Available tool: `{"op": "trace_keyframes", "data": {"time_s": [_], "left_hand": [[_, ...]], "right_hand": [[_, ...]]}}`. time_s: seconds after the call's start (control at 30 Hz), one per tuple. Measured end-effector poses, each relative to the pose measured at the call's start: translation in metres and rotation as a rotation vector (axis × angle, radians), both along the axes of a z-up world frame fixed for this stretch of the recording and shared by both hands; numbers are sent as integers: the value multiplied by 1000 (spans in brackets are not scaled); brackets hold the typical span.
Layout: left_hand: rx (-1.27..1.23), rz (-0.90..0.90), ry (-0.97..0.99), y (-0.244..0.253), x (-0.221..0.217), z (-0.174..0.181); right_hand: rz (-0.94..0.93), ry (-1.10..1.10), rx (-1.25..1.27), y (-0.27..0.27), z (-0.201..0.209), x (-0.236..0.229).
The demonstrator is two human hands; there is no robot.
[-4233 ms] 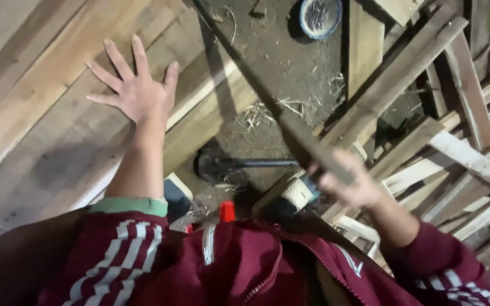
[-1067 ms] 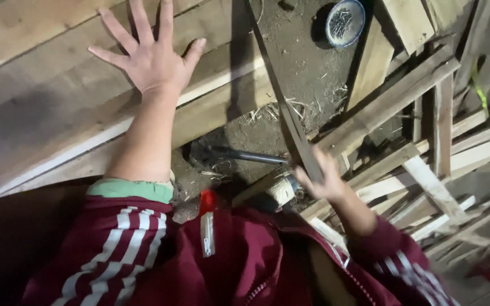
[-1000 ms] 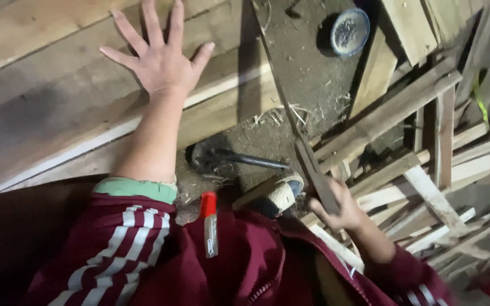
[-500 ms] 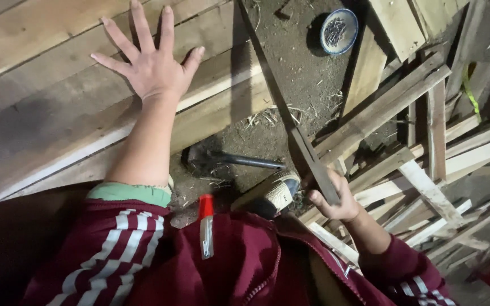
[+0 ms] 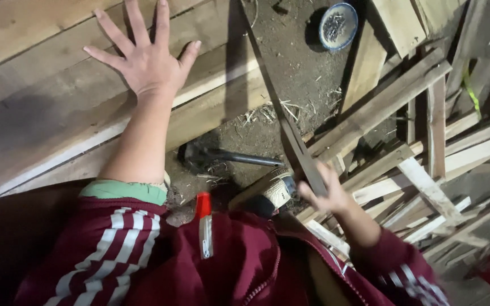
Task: The person hammers nails into a stack of wooden planks to secure them together. They then use a hand saw to cut the edge of the planks and finally lift the assembled wooden structure.
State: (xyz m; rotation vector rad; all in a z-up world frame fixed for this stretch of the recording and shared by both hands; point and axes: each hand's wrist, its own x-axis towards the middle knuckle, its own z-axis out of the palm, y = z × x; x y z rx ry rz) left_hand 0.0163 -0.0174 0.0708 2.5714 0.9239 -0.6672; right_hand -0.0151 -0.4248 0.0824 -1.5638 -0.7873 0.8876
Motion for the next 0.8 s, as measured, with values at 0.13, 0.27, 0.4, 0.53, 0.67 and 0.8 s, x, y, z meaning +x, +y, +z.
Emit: {"op": "trace_keyframes", "data": {"time_s": [0.13,0.27,0.4,0.53,0.67,0.8], "left_hand": [[34,-19,11,-2,-1,-4],[54,-7,-30,2,3,-8],[24,-23,92,3,0,2],[42,-22,-21,0,-2,-2],[12,0,29,-2,-1,0],[31,-7,8,1,1,-1]], "right_hand": [[-180,80,99,81,-12,36],[-60,-30,72,40,-3,12],[26,139,103,2,20,-3],[-21,7,19,70,12,57],[-16,-2,100,62,-14,32],[-11,100,68,0,12,-3]]}}
